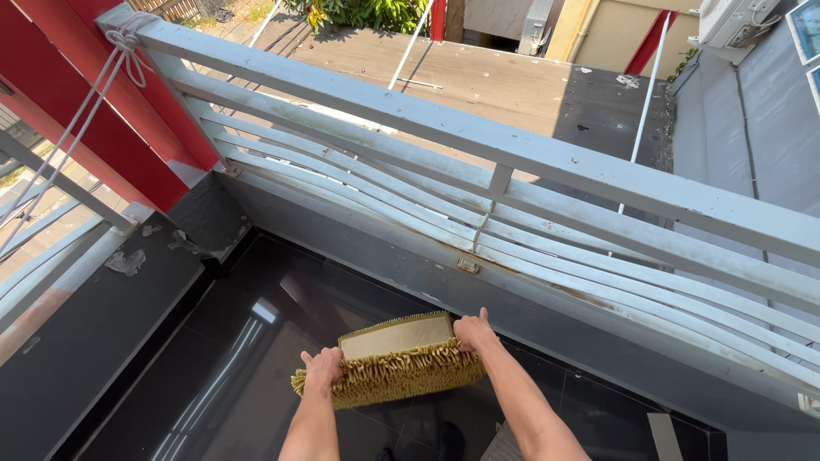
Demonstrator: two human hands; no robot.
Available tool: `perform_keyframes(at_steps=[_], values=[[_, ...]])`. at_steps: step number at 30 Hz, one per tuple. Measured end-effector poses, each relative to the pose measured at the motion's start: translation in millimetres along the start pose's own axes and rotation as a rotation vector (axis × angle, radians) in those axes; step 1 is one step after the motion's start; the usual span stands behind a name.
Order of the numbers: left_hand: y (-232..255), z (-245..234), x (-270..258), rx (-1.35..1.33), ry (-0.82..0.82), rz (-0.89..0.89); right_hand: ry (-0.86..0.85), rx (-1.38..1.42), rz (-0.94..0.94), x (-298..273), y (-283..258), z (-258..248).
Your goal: The person shakes and hangs two green shaggy rugs and one beige rug on a balcony railing. Then the person uses a vacuum cleaner to clean the beige rug while it is hanging.
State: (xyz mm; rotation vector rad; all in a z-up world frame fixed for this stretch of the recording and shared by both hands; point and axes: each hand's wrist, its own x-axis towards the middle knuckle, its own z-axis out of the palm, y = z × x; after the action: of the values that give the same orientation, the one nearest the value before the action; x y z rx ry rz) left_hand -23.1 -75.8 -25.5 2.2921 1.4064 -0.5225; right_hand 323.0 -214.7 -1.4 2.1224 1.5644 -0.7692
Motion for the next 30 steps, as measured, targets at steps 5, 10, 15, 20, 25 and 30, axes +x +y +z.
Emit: perform_keyframes(at_steps=[5,10,15,20,25,30], values=[[-7.5,-70.9,57.1,0.165,0.345,0.091,0.226,-0.106,0.021,35.4,9.2,-77.8],[-15.6,-123.8,67.3,0.141,0.509,0.037,0.53,-0.03,-0.005,39.7,0.1,-141.2],[-23.6,-72.9,39.3,0.026,0.253,0.048,0.477,-0.044,-0.074,26.7,-7.6,-74.6],[-20.3,-6.0,-2.8,0.05,-0.015,0.049,0.088,-0.074,0.008,4.1,-14.9,5.3],[-24.5,-22.6,17.1,0.084,0.064,0.069,0.093,-0.029,0.013,5.2,-13.8,-5.2],[-34.4,-88.1,54.9,0.117,0.207,0.137,0.249,-0.017,0.035,7.5,-3.3,-78.1]])
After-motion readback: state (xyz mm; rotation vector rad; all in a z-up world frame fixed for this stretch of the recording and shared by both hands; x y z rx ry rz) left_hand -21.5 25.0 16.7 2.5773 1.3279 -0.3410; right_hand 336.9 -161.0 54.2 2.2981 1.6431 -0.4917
